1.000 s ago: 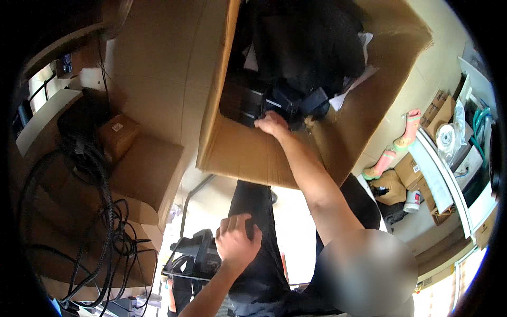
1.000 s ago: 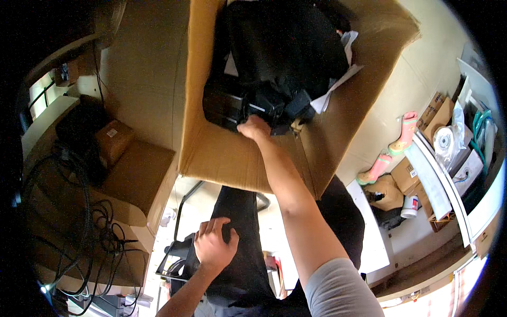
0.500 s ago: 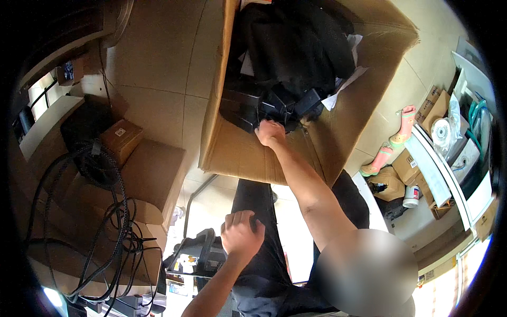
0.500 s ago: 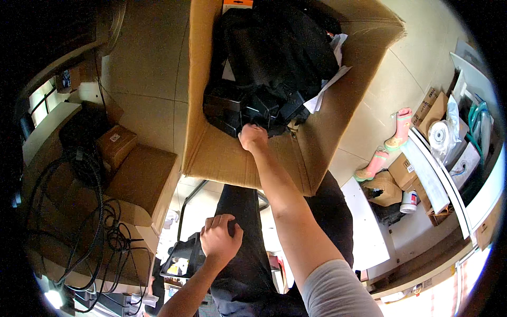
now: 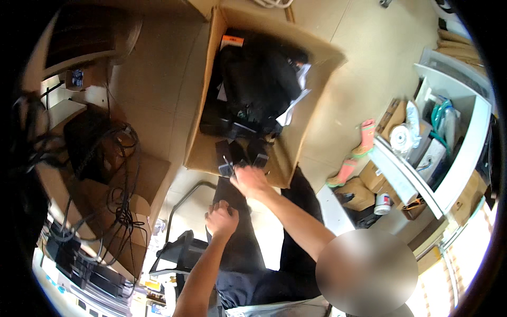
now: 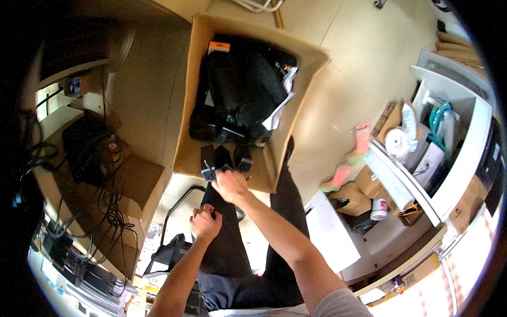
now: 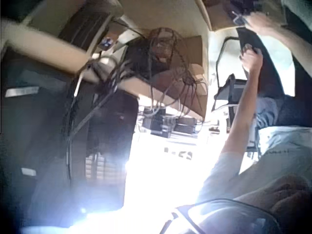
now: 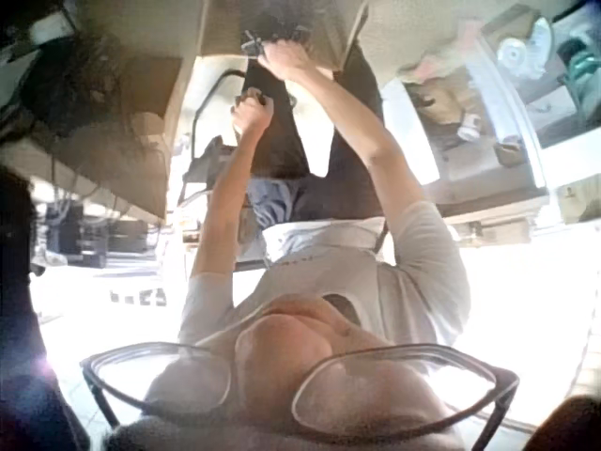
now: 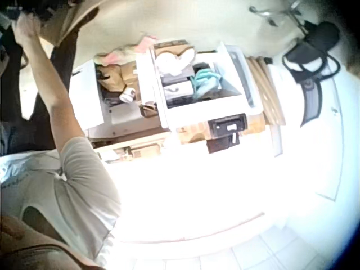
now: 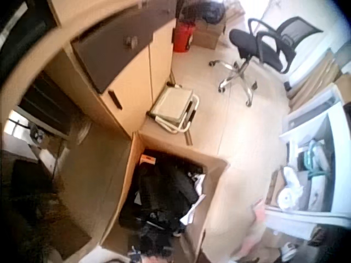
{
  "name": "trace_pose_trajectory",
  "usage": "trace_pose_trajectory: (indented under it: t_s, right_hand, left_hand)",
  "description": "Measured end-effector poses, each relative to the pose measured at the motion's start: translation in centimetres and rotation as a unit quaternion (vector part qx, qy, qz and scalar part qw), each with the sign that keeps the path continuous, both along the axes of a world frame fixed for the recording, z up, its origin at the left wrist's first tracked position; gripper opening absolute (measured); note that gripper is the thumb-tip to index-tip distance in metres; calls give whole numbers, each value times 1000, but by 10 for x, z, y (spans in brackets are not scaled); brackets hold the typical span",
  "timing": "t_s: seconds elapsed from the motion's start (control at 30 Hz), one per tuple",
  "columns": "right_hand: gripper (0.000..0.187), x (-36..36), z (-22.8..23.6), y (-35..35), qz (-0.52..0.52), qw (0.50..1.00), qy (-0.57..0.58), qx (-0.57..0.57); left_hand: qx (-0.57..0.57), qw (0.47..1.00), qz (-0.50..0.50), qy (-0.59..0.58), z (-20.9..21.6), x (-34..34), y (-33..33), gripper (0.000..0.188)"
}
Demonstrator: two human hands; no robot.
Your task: The person organizes electronic power blocks and cables by checking their connectors, placing some into a cardboard box on the floor, and arranging others on the table.
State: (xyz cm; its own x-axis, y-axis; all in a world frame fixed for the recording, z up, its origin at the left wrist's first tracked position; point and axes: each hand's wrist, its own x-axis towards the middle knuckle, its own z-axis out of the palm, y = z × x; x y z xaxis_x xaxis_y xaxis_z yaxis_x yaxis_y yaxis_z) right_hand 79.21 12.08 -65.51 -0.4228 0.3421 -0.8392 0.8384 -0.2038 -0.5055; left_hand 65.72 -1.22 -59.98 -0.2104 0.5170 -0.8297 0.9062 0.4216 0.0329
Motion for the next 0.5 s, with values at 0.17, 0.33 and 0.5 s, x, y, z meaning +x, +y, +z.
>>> trace_pose_trajectory:
  t_s: [0.17,0.33,0.5]
  right_hand:
    - [38,53,119,-26,-144,987,53,39]
    - [39,88,240,-35,-113,986,101,72]
    - [37,86,328,-29,-94,985,92,116]
  left_hand:
    - [11,979,188,-74,29,14,-28,32]
    - [130,918,350,-135,142,42,-49,45]
    - [198,841,448,-231,222,40,-66,49]
